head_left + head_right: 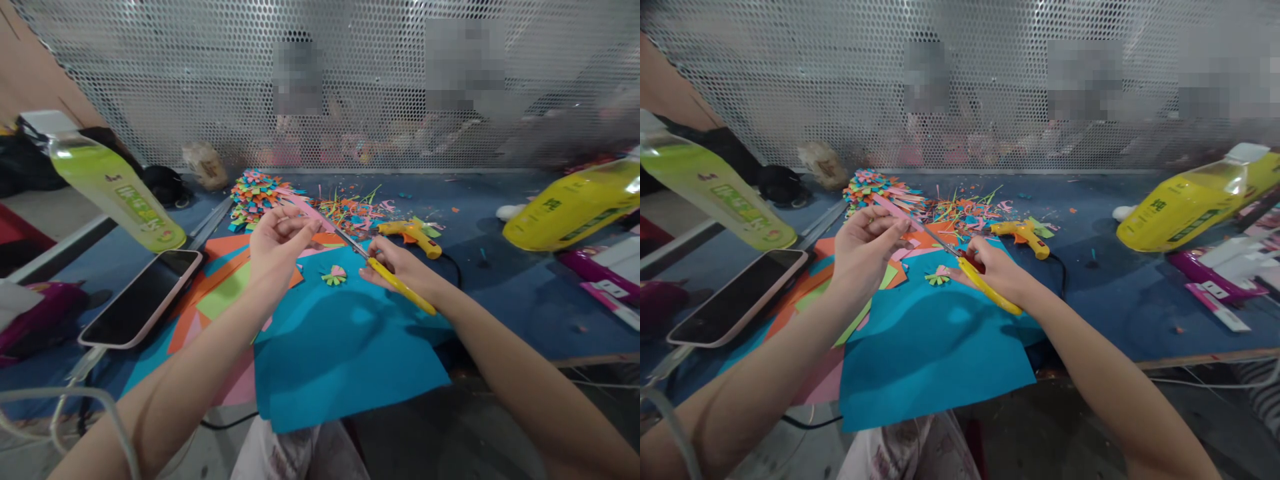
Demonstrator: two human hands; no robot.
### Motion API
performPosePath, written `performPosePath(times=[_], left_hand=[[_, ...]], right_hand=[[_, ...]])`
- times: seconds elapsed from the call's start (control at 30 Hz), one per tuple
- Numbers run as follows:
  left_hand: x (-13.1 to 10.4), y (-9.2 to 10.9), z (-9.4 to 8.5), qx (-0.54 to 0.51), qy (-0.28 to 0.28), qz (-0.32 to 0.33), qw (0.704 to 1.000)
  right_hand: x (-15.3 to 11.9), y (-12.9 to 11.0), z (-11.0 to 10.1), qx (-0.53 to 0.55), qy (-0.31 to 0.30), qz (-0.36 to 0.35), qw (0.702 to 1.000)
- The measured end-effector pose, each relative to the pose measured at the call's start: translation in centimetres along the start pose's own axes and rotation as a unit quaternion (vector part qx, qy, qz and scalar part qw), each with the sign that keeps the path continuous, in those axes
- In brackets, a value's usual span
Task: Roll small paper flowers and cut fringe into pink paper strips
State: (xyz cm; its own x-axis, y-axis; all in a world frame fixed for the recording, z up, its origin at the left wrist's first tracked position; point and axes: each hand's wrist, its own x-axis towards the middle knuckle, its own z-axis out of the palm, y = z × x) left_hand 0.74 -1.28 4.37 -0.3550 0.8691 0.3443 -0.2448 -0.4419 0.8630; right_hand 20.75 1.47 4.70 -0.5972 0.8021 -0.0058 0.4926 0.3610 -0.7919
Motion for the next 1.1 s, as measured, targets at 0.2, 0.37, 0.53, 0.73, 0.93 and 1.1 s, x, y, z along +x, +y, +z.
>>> performPosePath(times=[0.2, 0.37, 0.53, 0.73, 0.93, 1.1], left_hand=[[-0.05, 0.1, 0.15, 0.012, 0.004, -0.012, 1.0], [-0.01, 0.25, 0.26, 0.005, 0.015, -0.023, 1.0], [-0.07, 0.39, 0.22, 0.022, 0.021, -0.03, 0.999], [-0.11, 0.35, 0.01, 0.029, 0.002, -0.024, 0.999], [-0.24, 0.42, 0.13, 0.019, -0.011, -0.049, 0.999], [-0.3, 0.42, 0.28, 0.006, 0.003, -0.066, 0.998]], right_hand=[[0.03, 0.08, -0.03, -0.002, 0.007, -0.003, 1.0], [0.01, 0.27, -0.03, -0.01, 0.013, -0.004, 1.0], [-0.03, 0.1, -0.07, -0.021, 0.021, 0.002, 1.0], [-0.02, -0.02, -0.12, -0.023, 0.027, 0.008, 0.999], [0.09, -0.04, -0.05, -0.016, 0.021, -0.009, 1.0], [0.04, -0.28, -0.08, -0.021, 0.027, -0.004, 0.999]])
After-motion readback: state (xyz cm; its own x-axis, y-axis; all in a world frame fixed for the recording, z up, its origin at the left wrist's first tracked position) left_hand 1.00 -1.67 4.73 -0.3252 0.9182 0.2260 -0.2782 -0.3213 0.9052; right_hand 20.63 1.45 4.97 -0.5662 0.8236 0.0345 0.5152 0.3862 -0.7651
